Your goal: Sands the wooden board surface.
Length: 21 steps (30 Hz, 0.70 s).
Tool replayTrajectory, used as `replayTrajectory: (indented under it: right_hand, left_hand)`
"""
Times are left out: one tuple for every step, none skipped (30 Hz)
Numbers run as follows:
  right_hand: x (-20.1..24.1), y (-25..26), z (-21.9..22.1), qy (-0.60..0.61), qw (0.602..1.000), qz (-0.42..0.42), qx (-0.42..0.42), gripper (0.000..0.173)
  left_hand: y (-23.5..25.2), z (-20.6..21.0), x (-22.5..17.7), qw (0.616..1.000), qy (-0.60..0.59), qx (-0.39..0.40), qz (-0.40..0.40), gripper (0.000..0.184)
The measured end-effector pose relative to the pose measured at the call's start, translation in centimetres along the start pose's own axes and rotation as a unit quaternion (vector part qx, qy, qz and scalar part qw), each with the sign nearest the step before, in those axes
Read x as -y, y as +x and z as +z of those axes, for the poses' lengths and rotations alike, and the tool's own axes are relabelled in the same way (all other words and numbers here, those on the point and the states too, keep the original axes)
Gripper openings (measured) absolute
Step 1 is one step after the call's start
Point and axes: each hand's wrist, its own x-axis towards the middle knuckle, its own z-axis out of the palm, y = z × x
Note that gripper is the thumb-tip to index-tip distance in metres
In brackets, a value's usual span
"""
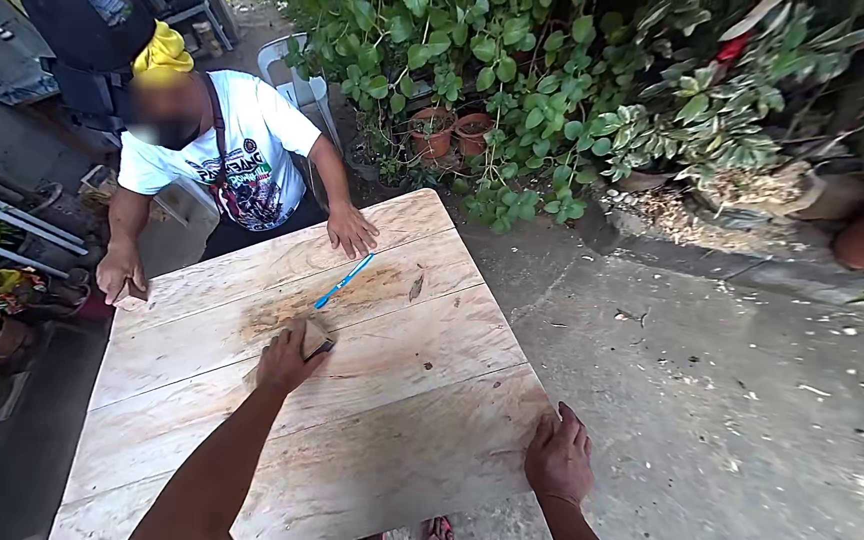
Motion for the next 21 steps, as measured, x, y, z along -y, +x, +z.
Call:
replayTrajectory:
  right_hand:
    - [0.0, 0.0, 0.1, 0.001, 1.0, -0.003, -0.002, 0.042]
    - [0.0, 0.0, 0.1, 0.002, 1.0, -0.005, -0.004, 0.042]
    - [0.0, -0.1, 0.1, 0.001, 1.0, -0.006, -0.005, 0.042]
    - [-0.1, -0.1, 0.1, 0.0, 1.0, -0.005, -0.005, 0.042]
    - [-0.1, 0.0, 0.1, -0.002, 1.0, -0.006, -0.007, 0.042]
    - [-0.1, 0.1, 0.1, -0.005, 1.0, -0.006, -0.007, 0.042]
    - [-0.1, 0.1, 0.1, -0.008, 1.0, -0.004, -0.004, 0.042]
    - [-0.1, 0.2, 0.2, -0.011, 1.0, -0.003, -0.001, 0.042]
    - [-0.2, 0.2, 0.4, -0.014, 1.0, -0.004, -0.002, 0.043]
    - [-0.4, 0.2, 0.4, -0.018, 1.0, -0.007, -0.003, 0.043]
    - [-0.5, 0.2, 0.3, -0.021, 1.0, -0.009, -0.001, 0.044]
    - [-0.4, 0.1, 0.3, -0.023, 1.0, -0.01, 0.001, 0.044]
    - [-0.4, 0.1, 0.3, -0.023, 1.0, -0.01, 0.003, 0.044]
    - [-0.3, 0.0, 0.4, -0.022, 1.0, -0.01, 0.005, 0.045]
    - [-0.3, 0.1, 0.4, -0.023, 1.0, -0.01, 0.006, 0.045]
    - [-0.3, 0.0, 0.3, -0.024, 1.0, -0.008, 0.008, 0.046]
    - [-0.2, 0.0, 0.2, -0.021, 1.0, -0.005, 0.012, 0.046]
    - [0.0, 0.0, 0.1, -0.014, 1.0, -0.004, 0.018, 0.047]
    - [0.1, 0.0, 0.0, -0.011, 1.0, -0.001, 0.02, 0.047]
    - [0.1, 0.0, -0.1, -0.007, 1.0, 0.0, 0.019, 0.047]
    - [0.1, -0.1, -0.2, -0.005, 1.0, -0.003, 0.018, 0.048]
  left_hand:
    - [0.3, 0.1, -2.2, 1.0, 0.0, 0.0, 0.031, 0.092]
    - [0.8, 0.6, -4.9, 0.997, 0.005, -0.002, 0.08, 0.091]
    - [1.4, 1.2, -8.3, 0.991, 0.007, 0.001, 0.133, 0.09]
    - [2.1, 1.7, -12.1, 0.983, 0.005, 0.002, 0.184, 0.09]
    - [2.8, 2.3, -16.1, 0.973, 0.0, -0.004, 0.231, 0.09]
    - [3.3, 2.6, -19.9, 0.963, -0.003, -0.01, 0.268, 0.088]
    - [3.6, 2.6, -22.9, 0.958, -0.004, -0.003, 0.288, 0.087]
    - [3.9, 2.4, -24.9, 0.955, -0.002, 0.009, 0.296, 0.087]
    - [4.0, 2.1, -25.6, 0.954, 0.001, 0.024, 0.299, 0.087]
    - [3.8, 2.1, -25.1, 0.953, 0.006, 0.034, 0.3, 0.087]
    - [3.3, 2.3, -23.5, 0.953, 0.004, 0.033, 0.301, 0.088]
    - [2.4, 2.6, -20.9, 0.956, -0.002, 0.02, 0.294, 0.087]
    - [1.2, 3.1, -17.4, 0.961, -0.01, 0.001, 0.278, 0.086]
    - [-0.1, 3.5, -13.4, 0.967, -0.016, -0.02, 0.254, 0.086]
    - [-1.6, 3.9, -9.3, 0.973, -0.016, -0.038, 0.226, 0.086]
    - [-3.2, 4.2, -5.2, 0.979, -0.009, -0.047, 0.198, 0.086]
    - [-4.6, 4.1, -1.5, 0.985, 0.001, -0.046, 0.168, 0.087]
    - [-5.8, 3.8, 1.3, 0.99, 0.009, -0.035, 0.136, 0.089]
    - [-6.6, 3.4, 3.1, 0.994, 0.013, -0.021, 0.107, 0.09]
    - [-6.9, 3.0, 3.7, 0.996, 0.013, -0.001, 0.083, 0.09]
    - [-7.0, 2.7, 3.1, 0.997, 0.009, 0.019, 0.068, 0.09]
